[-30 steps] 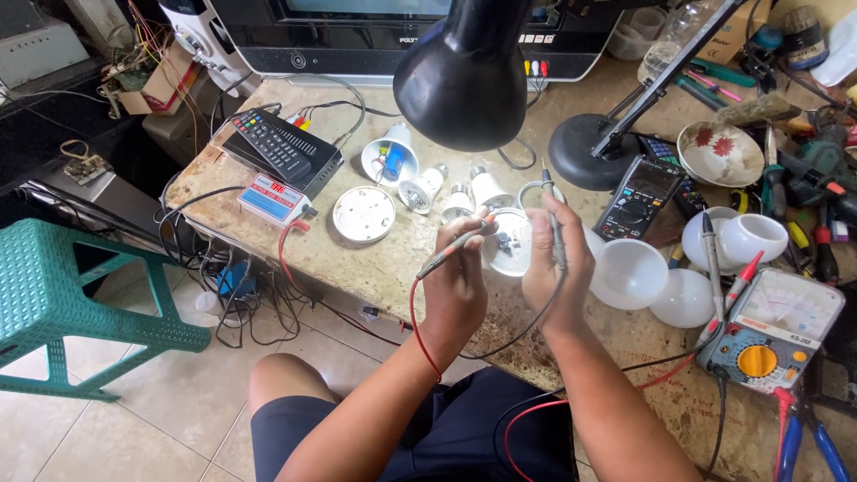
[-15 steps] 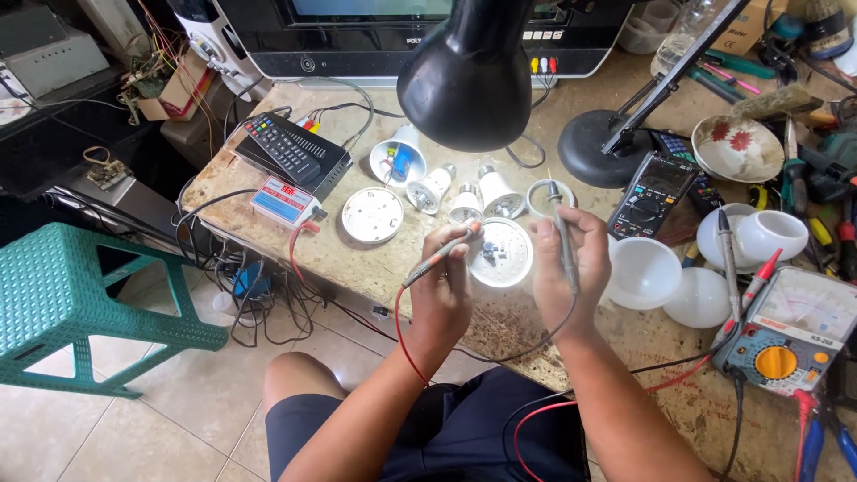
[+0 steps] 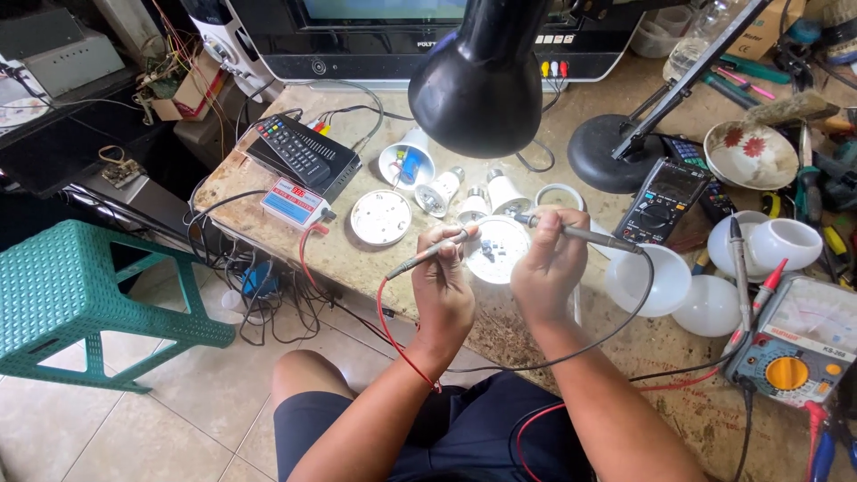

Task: Testing, marking, and soldering components of LED bulbs at a repair bench using a multimeter and soldering iron.

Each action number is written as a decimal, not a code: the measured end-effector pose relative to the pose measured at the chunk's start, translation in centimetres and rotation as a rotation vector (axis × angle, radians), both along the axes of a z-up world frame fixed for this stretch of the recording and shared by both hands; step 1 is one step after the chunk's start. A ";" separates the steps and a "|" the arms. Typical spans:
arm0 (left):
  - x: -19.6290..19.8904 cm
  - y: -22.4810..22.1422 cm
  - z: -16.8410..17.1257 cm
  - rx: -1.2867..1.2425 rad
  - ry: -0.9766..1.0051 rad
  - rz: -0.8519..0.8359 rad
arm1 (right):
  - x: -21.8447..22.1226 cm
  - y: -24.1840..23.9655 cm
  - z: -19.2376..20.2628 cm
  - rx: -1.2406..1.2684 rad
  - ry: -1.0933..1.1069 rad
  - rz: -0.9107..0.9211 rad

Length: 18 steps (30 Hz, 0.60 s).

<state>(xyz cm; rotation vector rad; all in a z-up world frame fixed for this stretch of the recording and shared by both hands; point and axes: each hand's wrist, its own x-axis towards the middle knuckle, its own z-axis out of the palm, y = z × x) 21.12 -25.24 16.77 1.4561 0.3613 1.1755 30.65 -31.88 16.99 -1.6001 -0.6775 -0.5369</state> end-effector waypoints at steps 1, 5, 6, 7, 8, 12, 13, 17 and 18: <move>-0.1 0.1 0.0 0.008 0.030 0.022 | -0.1 0.1 0.4 0.010 0.001 0.012; -0.7 0.4 0.3 0.043 0.083 0.058 | -0.1 0.1 0.2 -0.011 -0.021 -0.015; -0.7 0.3 0.2 0.042 0.066 0.055 | -0.1 0.2 0.3 0.004 -0.012 0.003; -0.7 0.3 0.1 0.040 0.049 0.051 | -0.1 0.3 0.5 0.019 -0.002 0.020; -0.9 0.4 0.0 0.038 0.054 0.052 | 0.0 0.3 0.4 0.017 0.002 0.021; -1.3 0.7 -0.4 0.042 0.085 0.062 | 0.1 0.2 -0.1 0.001 -0.007 0.016; -1.3 0.7 -0.4 0.042 0.084 0.064 | 0.1 0.1 -0.3 -0.001 -0.005 0.020; -1.3 0.7 -0.4 0.071 0.103 0.085 | -0.1 0.2 -0.3 0.036 -0.048 0.094; -1.3 0.7 -0.7 0.057 0.084 0.092 | -0.1 0.2 -0.5 0.038 -0.065 0.108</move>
